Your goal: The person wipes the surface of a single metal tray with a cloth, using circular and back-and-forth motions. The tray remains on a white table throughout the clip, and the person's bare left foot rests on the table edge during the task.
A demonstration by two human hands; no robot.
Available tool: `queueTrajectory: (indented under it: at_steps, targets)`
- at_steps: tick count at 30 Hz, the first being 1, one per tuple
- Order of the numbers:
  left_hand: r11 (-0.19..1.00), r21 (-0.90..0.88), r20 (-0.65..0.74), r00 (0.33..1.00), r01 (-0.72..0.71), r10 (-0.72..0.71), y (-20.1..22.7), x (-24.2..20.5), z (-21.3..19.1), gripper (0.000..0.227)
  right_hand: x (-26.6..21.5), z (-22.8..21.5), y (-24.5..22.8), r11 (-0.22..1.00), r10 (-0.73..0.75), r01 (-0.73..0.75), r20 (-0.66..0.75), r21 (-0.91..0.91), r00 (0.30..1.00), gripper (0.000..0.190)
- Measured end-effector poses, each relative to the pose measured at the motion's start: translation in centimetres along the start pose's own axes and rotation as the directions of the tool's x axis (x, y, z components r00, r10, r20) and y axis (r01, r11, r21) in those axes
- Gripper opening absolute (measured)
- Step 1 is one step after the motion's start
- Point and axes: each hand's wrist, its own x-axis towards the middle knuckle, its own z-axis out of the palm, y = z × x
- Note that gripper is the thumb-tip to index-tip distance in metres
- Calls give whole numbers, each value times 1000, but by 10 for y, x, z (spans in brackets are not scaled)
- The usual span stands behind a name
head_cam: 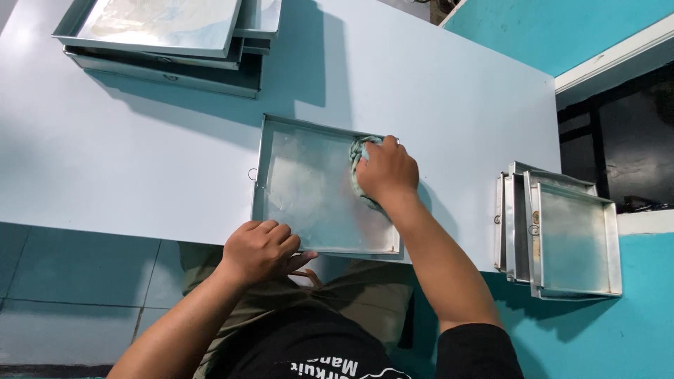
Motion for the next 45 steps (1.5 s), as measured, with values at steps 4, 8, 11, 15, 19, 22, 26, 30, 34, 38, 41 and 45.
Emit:
queueTrajectory:
  at_steps: [4, 8, 11, 15, 19, 22, 26, 30, 34, 38, 41, 45]
  targets:
    - [1000, 27, 36, 999, 3, -4, 1, -1, 2, 47, -20, -1, -19, 994, -98, 93, -104, -52, 990, 45]
    - [999, 37, 53, 998, 26, -28, 4, 0, 1, 47, -73, 2, -46, 942, -330, 337, -178, 8, 927, 47]
    - [998, 51, 47, 998, 35, -38, 5, -1, 2, 46, -89, 8, -45, 917, -389, 398, -227, -10, 893, 49]
    - [996, 77, 37, 998, 38, -41, 5, 2, -1, 48, -67, -4, -14, 977, -203, 211, -158, 34, 966, 41]
    - [998, 63, 28, 999, 29, -31, 4, 0, 5, 44, -43, -8, 13, 1000, -15, 15, -2, -23, 1000, 44]
    - [998, 15, 65, 996, 64, -64, 4, 1, 3, 47, -53, -6, -6, 995, -79, 79, 2, -52, 997, 43]
    - [998, 51, -24, 999, 36, -35, 5, -1, 6, 44, -79, 14, -34, 899, -416, 436, -246, 34, 876, 43]
    - [993, 118, 11, 1000, -28, 27, -2, -12, 16, 36, -86, 11, -52, 749, -600, 650, -286, 129, 747, 43]
    - [996, 88, 5, 1000, -31, 30, 0, -7, 9, 36, -82, -14, -32, 689, -687, 715, -208, 120, 696, 46]
    - [998, 68, -76, 997, 18, -13, 3, -2, 6, 47, -85, -41, 5, 699, -713, 715, 77, -12, 697, 21]
    - [996, 83, -78, 997, 12, -6, 2, -1, 7, 47, -88, -63, 26, 734, -627, 673, 290, -93, 723, 18]
    - [1000, -21, -31, 999, 19, -20, 3, 5, 0, 46, -86, -69, 5, 781, -575, 624, 424, 27, 700, 19]
